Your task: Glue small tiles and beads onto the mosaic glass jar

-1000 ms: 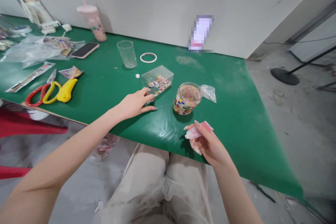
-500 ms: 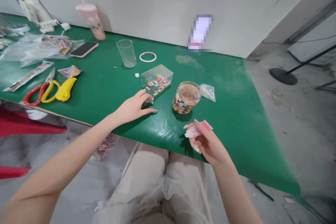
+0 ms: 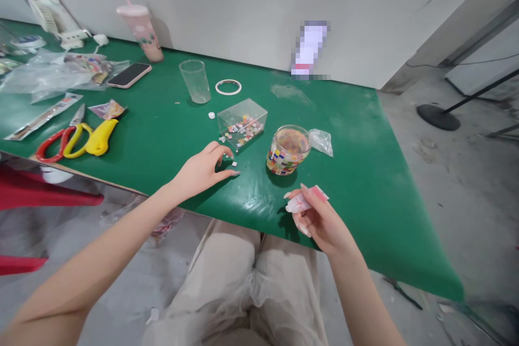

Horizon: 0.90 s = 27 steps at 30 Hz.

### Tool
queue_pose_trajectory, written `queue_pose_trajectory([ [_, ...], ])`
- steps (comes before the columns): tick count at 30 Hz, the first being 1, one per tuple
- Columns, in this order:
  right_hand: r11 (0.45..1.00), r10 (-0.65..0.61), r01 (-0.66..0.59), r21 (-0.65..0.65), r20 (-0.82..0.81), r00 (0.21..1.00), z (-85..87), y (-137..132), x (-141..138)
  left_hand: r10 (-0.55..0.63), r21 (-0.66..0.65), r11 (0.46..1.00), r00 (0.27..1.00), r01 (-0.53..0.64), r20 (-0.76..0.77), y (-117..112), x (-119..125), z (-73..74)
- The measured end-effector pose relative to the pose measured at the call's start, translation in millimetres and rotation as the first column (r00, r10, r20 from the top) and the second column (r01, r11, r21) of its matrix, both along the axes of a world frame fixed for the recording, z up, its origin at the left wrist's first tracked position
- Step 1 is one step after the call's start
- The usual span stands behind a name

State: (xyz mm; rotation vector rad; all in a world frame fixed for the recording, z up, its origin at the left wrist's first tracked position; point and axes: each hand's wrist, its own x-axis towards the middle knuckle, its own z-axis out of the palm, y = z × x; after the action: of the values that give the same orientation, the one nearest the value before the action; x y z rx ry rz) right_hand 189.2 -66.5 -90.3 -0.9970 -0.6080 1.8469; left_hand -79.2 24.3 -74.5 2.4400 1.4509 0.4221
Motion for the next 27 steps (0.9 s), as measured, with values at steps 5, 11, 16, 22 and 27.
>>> queue_pose_trajectory([
  [5, 1.0, 0.004, -0.003, 0.002, -0.008, 1.0, 0.2, -1, 1, -0.035, 0.251, 0.966, 0.991, 0.067, -0.13, 7, -2, -13.2],
  [11, 1.0, -0.002, 0.002, 0.002, -0.011, 1.0, -1.0, 0, 0, -0.101, 0.283, 0.95, 0.986, 0.134, -0.129, 10, 1, -22.0],
  [16, 1.0, 0.002, -0.002, -0.003, -0.009, 1.0, -1.7, 0, 1, -0.144, 0.202, 0.969, 0.989, 0.146, -0.023, -10, 9, -17.2],
  [22, 1.0, -0.003, 0.003, -0.013, -0.014, 1.0, -2.3, 0, 1, -0.089, 0.275, 0.949, 0.969, 0.153, -0.231, -14, 12, -6.5],
  [27, 1.0, -0.004, 0.004, -0.001, 0.002, 1.0, -1.4, 0, 0, -0.239, 0.21, 0.912, 0.873, 0.352, -0.425, 1, 20, -6.4],
])
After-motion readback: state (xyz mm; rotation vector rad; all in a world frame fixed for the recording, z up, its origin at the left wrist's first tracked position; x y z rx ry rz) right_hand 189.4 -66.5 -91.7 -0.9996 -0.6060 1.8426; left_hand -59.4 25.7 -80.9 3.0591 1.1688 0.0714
